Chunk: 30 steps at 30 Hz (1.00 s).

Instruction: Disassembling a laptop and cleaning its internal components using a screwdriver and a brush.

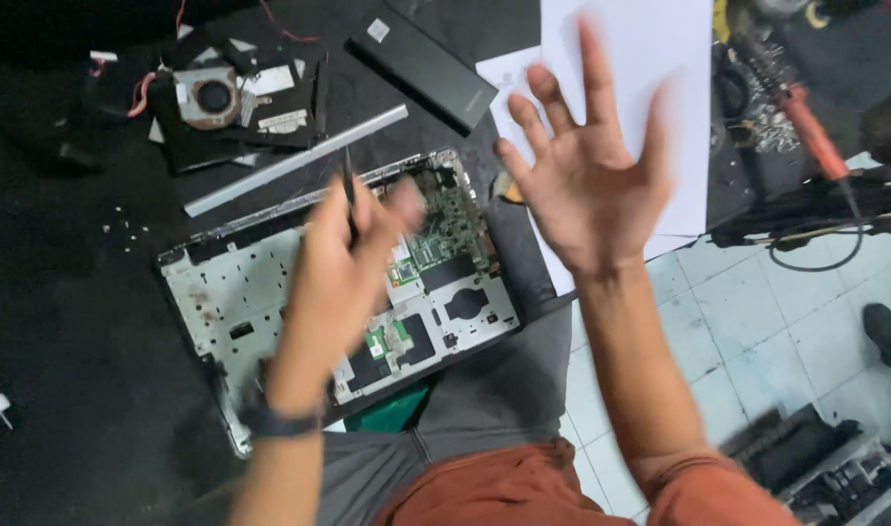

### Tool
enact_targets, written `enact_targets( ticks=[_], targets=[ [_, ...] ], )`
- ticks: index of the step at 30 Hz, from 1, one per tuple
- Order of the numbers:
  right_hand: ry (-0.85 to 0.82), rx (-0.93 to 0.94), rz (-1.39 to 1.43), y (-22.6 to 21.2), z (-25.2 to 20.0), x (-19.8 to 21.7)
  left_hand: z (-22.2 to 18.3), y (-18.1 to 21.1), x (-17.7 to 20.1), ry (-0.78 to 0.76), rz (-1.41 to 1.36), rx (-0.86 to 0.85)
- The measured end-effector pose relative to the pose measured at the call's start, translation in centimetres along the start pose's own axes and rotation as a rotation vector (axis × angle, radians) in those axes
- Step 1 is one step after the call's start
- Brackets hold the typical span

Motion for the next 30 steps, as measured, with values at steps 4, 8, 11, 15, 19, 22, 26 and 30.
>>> enact_targets(
  ticks=[4,8,11,15,19,22,26,30],
  targets=[
    [-0.34,-0.023,0.771,2.9,-1.4,-4.8,-4.4,-4.5,-4.4,-0.148,-0.344,0.022],
    [-0.271,-0.239,1.114,8.0,-2.4,-9.1,-6.1,-4.9,-5.6,-0.072,-0.757,-0.143],
    [-0.259,-0.377,1.169,10.5,-2.4,-10.5,-6.9,-5.6,-4.7,0.101,-0.786,-0.17],
    [-0.272,-0.398,1.105,11.7,-1.5,-10.5,-7.8,-7.8,-5.0,0.197,-0.722,-0.12],
    [-0.28,-0.367,1.074,12.0,-0.1,-10.9,-8.6,-8.4,-6.1,0.242,-0.627,-0.045],
    [-0.235,-0.373,1.053,12.3,0.8,-10.2,-8.6,-9.0,-6.5,0.202,-0.718,-0.021],
    [-0.23,-0.37,1.0,12.8,2.5,-9.4,-8.8,-10.3,-7.6,0.093,-0.867,0.011],
    [-0.165,-0.29,0.842,12.6,6.0,-6.8,-9.9,-11.5,-9.1,-0.001,-1.025,0.135]
  ],
)
Point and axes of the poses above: each hand's wrist, its own z-axis towards the middle knuckle, its own x-axis out of the back of the hand, y = z × x, the point moved 5 cm from there along z, towards the middle knuckle, and after that the axes turned 7 degrees about -z, right-handed, at the moved point
